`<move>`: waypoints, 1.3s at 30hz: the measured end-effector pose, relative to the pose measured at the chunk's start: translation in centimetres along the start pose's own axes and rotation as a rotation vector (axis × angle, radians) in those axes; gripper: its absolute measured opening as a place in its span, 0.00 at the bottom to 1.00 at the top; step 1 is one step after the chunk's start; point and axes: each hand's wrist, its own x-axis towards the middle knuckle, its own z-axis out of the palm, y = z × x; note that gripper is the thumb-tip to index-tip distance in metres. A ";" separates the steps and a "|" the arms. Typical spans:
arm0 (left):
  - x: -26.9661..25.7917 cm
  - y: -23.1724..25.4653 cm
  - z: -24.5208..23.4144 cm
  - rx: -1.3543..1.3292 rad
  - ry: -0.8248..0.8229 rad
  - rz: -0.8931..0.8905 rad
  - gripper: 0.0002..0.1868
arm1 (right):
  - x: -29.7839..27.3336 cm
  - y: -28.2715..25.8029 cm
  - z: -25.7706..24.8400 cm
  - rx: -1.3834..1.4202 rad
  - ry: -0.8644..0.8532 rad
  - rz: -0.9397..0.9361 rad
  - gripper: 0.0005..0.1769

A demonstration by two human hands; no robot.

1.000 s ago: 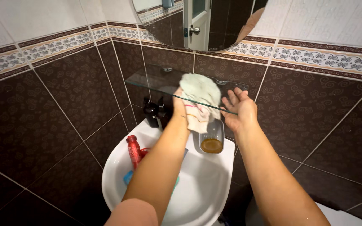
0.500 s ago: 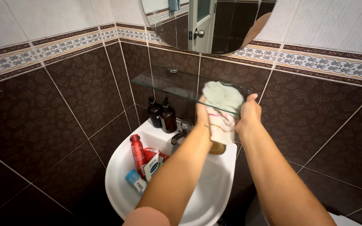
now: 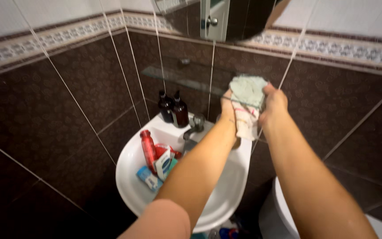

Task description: The person sprays water on a bathroom mirror and its attached glass shelf using a handheld nozzle, then wipes both surfaces dry with a cloth.

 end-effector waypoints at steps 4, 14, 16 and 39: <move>0.0 -0.8 -0.1 0.067 0.070 -0.085 0.16 | -0.4 -0.9 -0.1 -0.057 0.102 0.095 0.12; -2.9 -1.2 2.1 0.102 0.011 -0.317 0.18 | -2.3 -1.2 -2.6 -0.125 -0.017 0.241 0.18; -3.6 -1.8 1.9 0.097 -0.018 -0.360 0.19 | -2.8 -0.9 -3.7 -0.040 -0.094 0.241 0.20; -17.6 2.2 5.9 2.183 0.303 0.762 0.09 | -10.1 4.6 -8.1 0.256 -0.735 0.346 0.21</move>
